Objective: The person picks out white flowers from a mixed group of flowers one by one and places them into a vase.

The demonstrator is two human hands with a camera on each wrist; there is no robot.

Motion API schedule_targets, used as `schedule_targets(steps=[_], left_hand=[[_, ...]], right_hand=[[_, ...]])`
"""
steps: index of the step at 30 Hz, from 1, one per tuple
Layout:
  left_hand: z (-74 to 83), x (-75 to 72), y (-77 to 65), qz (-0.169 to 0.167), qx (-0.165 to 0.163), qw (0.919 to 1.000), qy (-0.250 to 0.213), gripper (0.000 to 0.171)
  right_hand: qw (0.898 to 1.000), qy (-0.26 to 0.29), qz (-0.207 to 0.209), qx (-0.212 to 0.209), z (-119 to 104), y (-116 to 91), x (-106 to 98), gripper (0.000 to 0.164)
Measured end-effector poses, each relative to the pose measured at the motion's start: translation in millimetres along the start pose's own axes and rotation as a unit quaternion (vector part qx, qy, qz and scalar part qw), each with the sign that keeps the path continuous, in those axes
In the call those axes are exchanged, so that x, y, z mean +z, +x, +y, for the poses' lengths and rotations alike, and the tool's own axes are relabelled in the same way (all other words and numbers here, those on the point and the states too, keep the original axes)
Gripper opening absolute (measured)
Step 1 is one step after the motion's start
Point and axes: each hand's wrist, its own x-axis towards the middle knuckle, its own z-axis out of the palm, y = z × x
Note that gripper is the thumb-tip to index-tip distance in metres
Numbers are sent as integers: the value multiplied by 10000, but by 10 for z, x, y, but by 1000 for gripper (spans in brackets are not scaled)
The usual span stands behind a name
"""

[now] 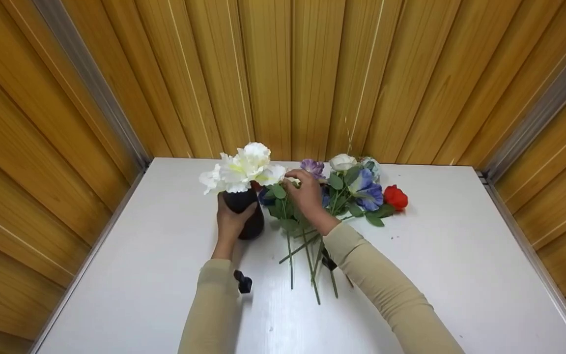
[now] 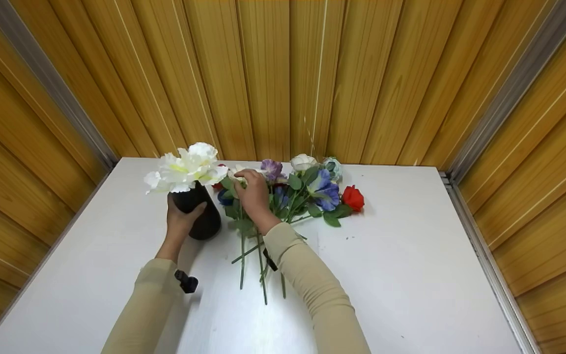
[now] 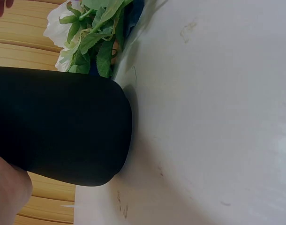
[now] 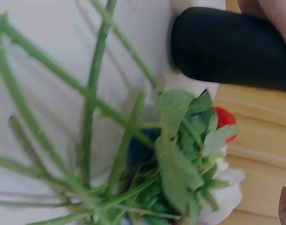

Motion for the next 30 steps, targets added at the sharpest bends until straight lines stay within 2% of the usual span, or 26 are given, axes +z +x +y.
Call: schedule_targets(steps=[7,11,16,20,23,30], left_hand=[[-11,3,-5,-14,-40,10000,-14,90],[-8,15,-3,-60,-117,9999,-37,93],[-2,16,-4,-58,-156,9998,50,92],[-6,20,3,-42,-120,9999,31,91],[-9,20,12,-36,-129,9999,32,91],[-4,2,16,-31,-164,9998,49,90]], right_hand=[[9970,199,48,750,209,-21,-215,23],[9936,22,118,1121,388,-61,-388,24],[9858,-248,-27,1658,633,-143,-604,27],[9782,-416,-78,2033,784,-189,-710,31],[9713,-335,-109,2353,867,-221,-743,32],[9438,-65,-353,3286,983,-256,-764,35]])
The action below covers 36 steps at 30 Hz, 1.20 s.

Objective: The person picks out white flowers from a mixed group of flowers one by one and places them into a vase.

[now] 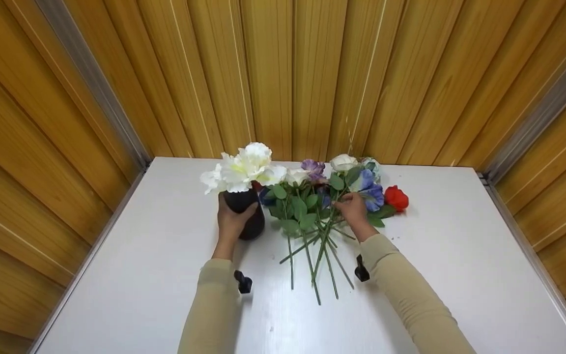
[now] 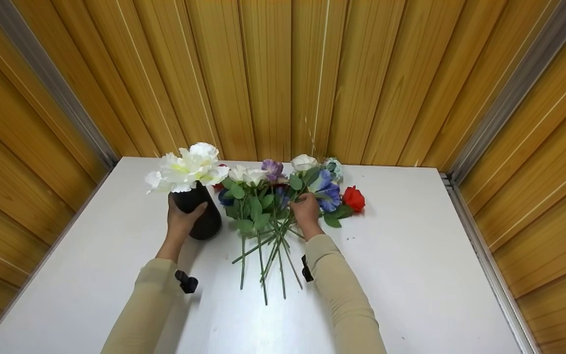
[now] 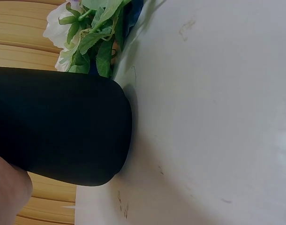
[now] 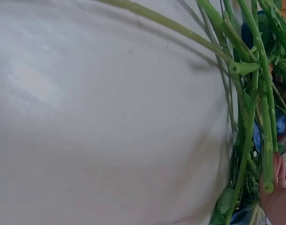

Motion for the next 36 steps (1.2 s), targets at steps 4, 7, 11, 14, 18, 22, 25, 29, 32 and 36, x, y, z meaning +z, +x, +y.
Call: schedule_targets(steps=[4,7,11,14,18,22,25,29,32,36], left_hand=[[-4,-13,-1,-5,44,10000,-87,93],[-6,-22,-5,-4,40,9999,-154,94],[1,-35,-11,-24,20,9997,-223,90],[6,-36,-6,-16,15,9998,-208,89],[1,-21,1,18,-3,9999,-150,90],[-8,-2,-10,31,7,9999,-118,91],[-13,8,-18,31,33,9999,-91,93],[-9,13,-17,3,48,10000,-87,94],[-4,14,-11,-3,68,9999,-109,94],[-4,8,-8,2,85,10000,-42,93]], right_hand=[[9996,-58,-100,243,19,37,-17,35],[9991,85,-216,366,33,53,-36,29],[9970,425,-416,496,41,65,-53,26],[9961,543,-492,491,34,79,-66,24],[9950,576,-656,483,12,97,-84,19],[9921,667,-901,561,-11,103,-98,45],[9905,740,-953,656,-23,99,-113,50],[9875,965,-960,800,-43,89,-134,46],[9846,1113,-1023,876,-63,87,-145,43],[9810,1237,-1126,982,-95,89,-156,35]])
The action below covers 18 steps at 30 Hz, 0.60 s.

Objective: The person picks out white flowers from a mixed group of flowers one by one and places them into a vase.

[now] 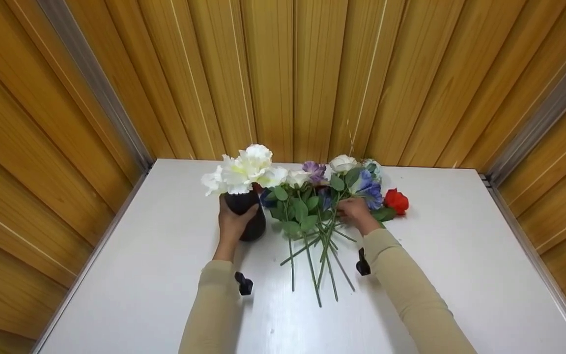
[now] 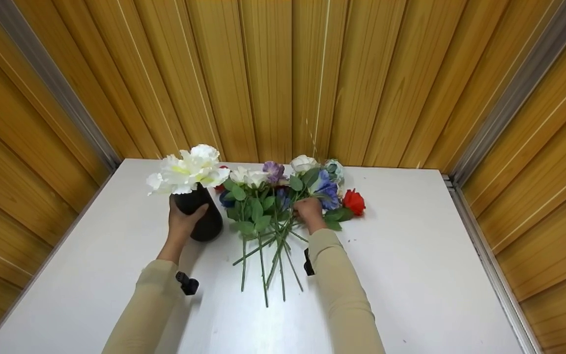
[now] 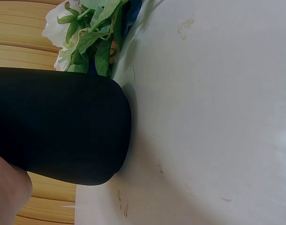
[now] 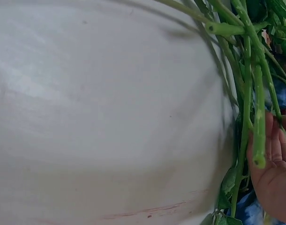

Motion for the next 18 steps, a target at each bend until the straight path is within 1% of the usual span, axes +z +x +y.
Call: schedule_targets(steps=[3,6,9,12,14,18], left_hand=[[-4,-6,-6,-24,-18,10000,14,94],[-9,-8,-8,-44,-15,10000,11,95],[-8,-2,-1,-35,17,10000,42,93],[-3,9,4,-18,36,10000,33,92],[-3,14,2,-11,45,10000,21,92],[-11,-3,7,16,88,9999,55,91]], right_hand=[[9998,174,-125,38,-26,-13,-2,33],[9992,328,-228,54,-55,-33,-7,42],[9994,221,-276,61,-75,-53,-23,47],[9997,17,-233,8,-76,-60,-33,45],[9998,-80,-159,-52,-62,-45,-21,39],[9996,-244,-77,-121,-60,-24,18,13]])
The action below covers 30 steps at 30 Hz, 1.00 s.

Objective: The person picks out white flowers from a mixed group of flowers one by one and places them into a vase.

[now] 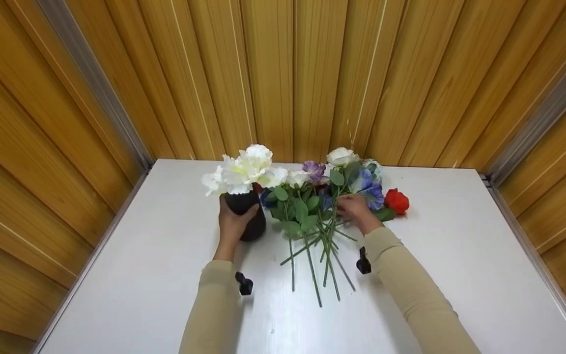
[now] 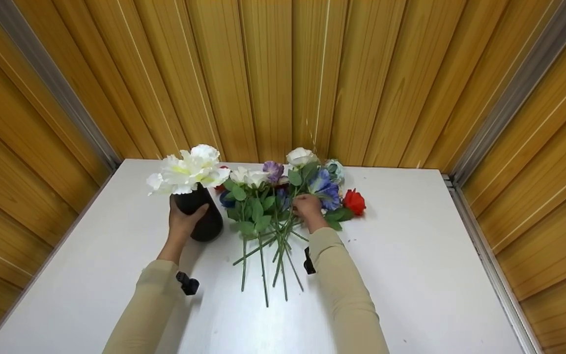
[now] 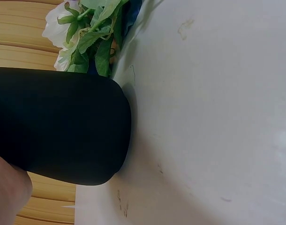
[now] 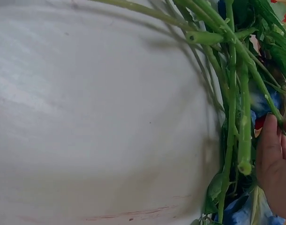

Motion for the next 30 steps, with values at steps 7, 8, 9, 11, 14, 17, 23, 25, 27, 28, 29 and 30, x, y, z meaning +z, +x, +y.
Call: schedule_targets(steps=[7,8,9,11,14,17,23,25,27,28,29,30], left_hand=[[-13,-24,5,6,-116,9999,51,93],[-14,-26,4,7,-132,9999,60,94],[-11,-27,1,-7,-148,9999,61,94],[-10,-30,-1,-16,-170,9998,48,94],[-11,-32,5,-36,-157,9999,-28,94],[-8,-33,7,-13,-106,9999,-99,92],[8,-28,-3,41,-89,9999,-140,90],[9,-22,-4,34,-85,9999,-136,90],[12,-13,-5,25,-80,9999,-109,91],[10,-9,-2,22,-69,9999,-88,91],[10,-4,-2,13,-78,9999,-78,91],[12,1,-2,-1,-82,9999,-72,92]], right_hand=[[9995,24,166,-277,-89,25,19,47],[9993,48,214,-307,-103,26,18,48],[9991,44,260,-338,-116,23,14,48],[9986,55,363,-393,-140,19,5,47],[9975,32,503,-499,-173,-2,-22,44],[9962,31,648,-579,-198,-1,-43,41],[9945,27,781,-695,-265,-25,-70,40],[9940,58,772,-772,-292,-50,-79,41],[9933,116,772,-853,-319,-80,-85,41],[9930,135,754,-903,-331,-95,-88,42],[9925,186,742,-953,-345,-108,-91,41],[9921,218,736,-995,-357,-120,-93,41]])
